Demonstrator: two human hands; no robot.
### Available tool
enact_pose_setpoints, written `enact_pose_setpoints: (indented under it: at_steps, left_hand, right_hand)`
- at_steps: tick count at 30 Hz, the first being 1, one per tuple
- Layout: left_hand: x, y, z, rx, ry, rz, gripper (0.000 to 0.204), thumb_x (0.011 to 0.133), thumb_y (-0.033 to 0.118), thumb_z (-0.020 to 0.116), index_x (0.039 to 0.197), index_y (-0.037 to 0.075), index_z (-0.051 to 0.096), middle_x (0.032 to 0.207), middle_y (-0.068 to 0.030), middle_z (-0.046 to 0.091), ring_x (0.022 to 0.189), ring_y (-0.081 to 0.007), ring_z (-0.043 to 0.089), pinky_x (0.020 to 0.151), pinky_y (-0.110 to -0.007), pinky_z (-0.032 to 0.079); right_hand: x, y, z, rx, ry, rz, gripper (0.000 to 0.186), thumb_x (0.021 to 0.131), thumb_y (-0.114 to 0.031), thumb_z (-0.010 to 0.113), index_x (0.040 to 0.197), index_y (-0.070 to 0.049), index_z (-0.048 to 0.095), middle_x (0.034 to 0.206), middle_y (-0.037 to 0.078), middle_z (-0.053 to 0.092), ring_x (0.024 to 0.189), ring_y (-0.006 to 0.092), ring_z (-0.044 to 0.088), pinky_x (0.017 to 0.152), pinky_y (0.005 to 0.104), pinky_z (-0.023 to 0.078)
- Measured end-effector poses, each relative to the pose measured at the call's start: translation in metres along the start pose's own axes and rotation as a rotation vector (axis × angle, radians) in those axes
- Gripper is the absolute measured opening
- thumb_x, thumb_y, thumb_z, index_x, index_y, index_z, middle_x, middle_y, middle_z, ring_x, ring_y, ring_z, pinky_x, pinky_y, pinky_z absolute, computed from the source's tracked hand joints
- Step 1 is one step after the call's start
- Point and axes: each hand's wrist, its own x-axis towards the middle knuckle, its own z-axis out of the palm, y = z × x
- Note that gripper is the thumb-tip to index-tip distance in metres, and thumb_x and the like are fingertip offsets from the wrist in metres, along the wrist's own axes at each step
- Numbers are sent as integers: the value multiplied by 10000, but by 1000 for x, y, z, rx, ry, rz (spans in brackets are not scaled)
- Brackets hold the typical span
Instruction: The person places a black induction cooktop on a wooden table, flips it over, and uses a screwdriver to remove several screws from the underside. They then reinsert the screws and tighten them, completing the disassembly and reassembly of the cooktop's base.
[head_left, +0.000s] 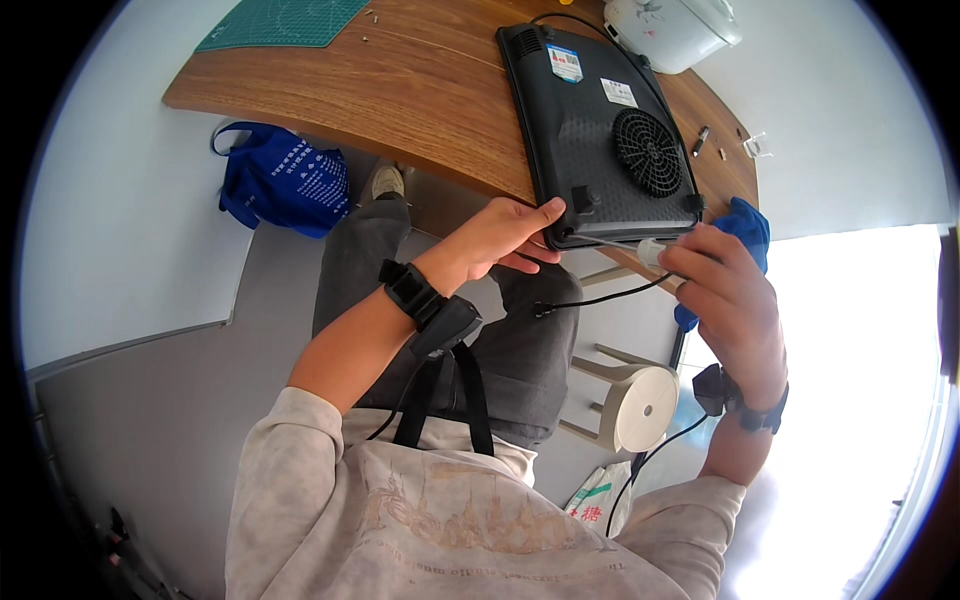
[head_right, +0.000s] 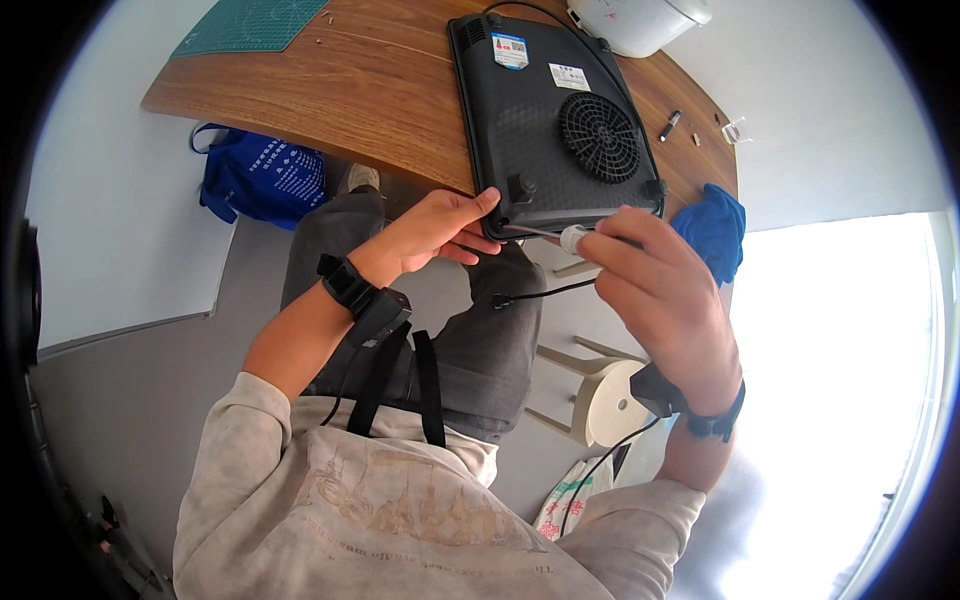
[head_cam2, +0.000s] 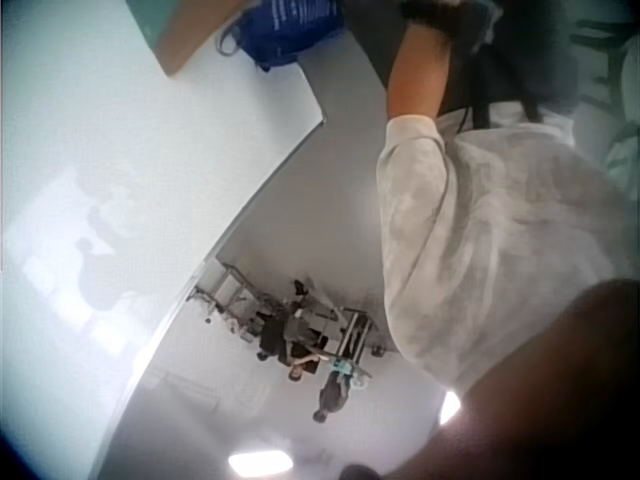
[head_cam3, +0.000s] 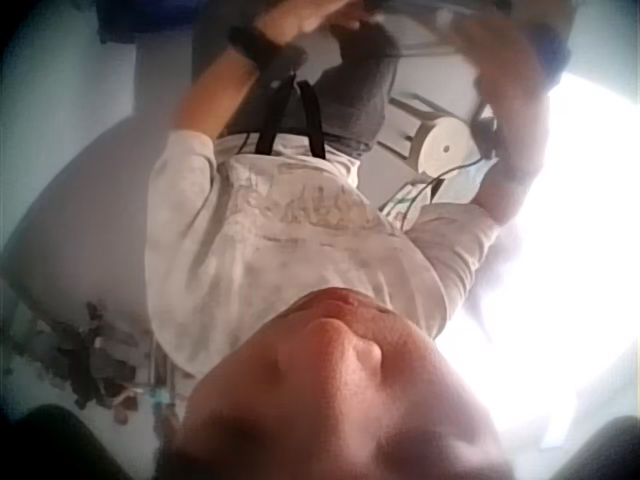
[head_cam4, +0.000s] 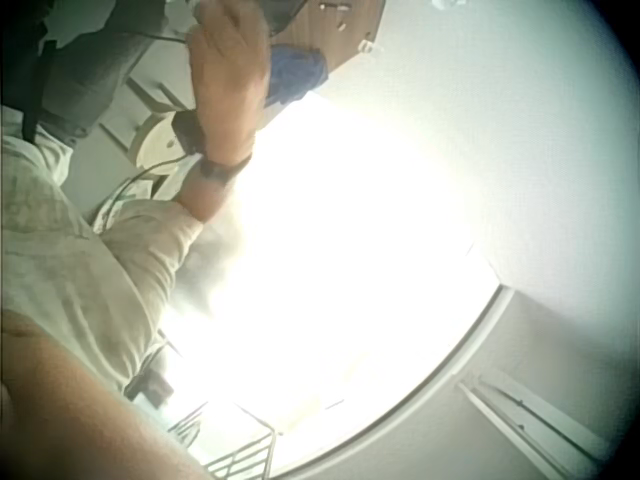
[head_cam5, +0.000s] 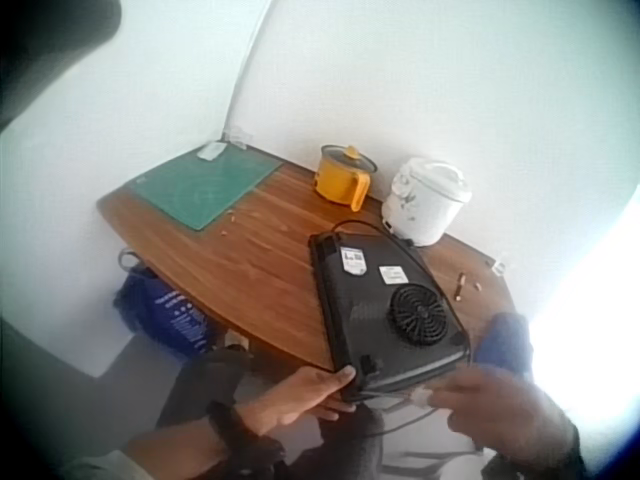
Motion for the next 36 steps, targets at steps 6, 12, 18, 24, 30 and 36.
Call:
enact_pose_setpoints:
  at_steps: [6,12,18,24,30,36]
  left_hand:
    - [1,0,2,1,12,-9,595,948,609,606,1038,29,705,995,-96,739,934,-190,740,678,-273,583]
    - [0,0,1,-5,11,-10,610,949,614,601,1043,21,709,993,-98,740,933,-191,740,675,-269,584]
    - [0,0,0,5,-8,0,618,953,612,594,1059,15,709,1003,-102,737,936,-192,739,683,-274,589]
    - [2,-2,0,-1,-8,-1,620,960,606,589,1070,8,704,1017,-100,735,940,-197,739,685,-280,590]
    - [1,-1,0,-3,-11,-3,615,959,605,591,1066,10,706,1030,-103,735,943,-199,739,685,-282,589]
    - [0,-1,0,8,-3,1,620,951,614,597,1052,13,710,1023,-101,735,932,-193,740,674,-273,589]
  right_hand:
    - [20,26,-4,98,-65,65,225,584,135,660,727,12,537,1001,85,680,1042,305,598,824,364,529]
    - [45,25,-10,55,-158,77,260,610,153,680,765,-21,565,1004,50,643,1071,294,570,824,381,520]
    - [42,21,-10,-8,-195,99,322,642,136,697,888,-52,609,1085,58,609,1112,297,554,863,381,511]
    - [42,22,-7,5,-166,173,339,669,143,680,933,-64,631,1069,61,601,1043,292,556,848,382,504]
    - [40,20,-8,32,-149,179,318,683,130,678,937,-61,650,1050,54,600,960,267,550,777,374,490]
    - [34,14,-13,51,-212,220,348,682,135,679,970,-61,691,1050,51,621,969,254,566,772,362,497]
